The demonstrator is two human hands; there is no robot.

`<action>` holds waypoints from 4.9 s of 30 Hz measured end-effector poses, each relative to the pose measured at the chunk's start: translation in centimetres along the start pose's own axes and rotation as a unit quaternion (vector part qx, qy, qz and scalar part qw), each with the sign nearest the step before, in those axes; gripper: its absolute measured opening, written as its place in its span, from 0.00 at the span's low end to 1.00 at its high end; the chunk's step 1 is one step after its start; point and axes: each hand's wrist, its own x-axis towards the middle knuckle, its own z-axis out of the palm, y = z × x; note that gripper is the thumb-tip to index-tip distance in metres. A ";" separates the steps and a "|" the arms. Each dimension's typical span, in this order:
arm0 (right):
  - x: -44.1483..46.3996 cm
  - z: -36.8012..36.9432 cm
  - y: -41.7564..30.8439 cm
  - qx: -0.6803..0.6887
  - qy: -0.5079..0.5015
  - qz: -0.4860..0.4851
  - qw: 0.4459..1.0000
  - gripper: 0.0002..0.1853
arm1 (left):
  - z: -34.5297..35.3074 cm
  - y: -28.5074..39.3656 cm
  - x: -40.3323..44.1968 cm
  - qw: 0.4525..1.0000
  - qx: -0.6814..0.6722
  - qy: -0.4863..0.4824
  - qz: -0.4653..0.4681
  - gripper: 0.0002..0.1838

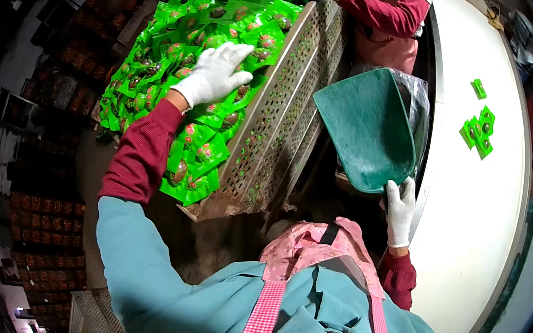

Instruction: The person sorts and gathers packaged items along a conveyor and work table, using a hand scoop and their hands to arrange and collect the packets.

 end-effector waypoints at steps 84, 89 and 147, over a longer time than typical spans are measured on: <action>-20.5 -8.4 12.1 0.158 0.250 0.158 0.942 0.23 | 3.6 8.9 3.3 0.888 -0.074 -0.121 0.438 0.21; -26.0 -8.6 20.1 0.182 0.673 0.098 0.710 0.19 | -2.6 13.8 6.7 0.864 -0.029 -0.280 0.417 0.23; -51.1 -37.4 30.4 -0.173 0.767 0.516 0.341 0.19 | 25.2 57.6 10.3 0.802 -0.343 0.121 0.473 0.24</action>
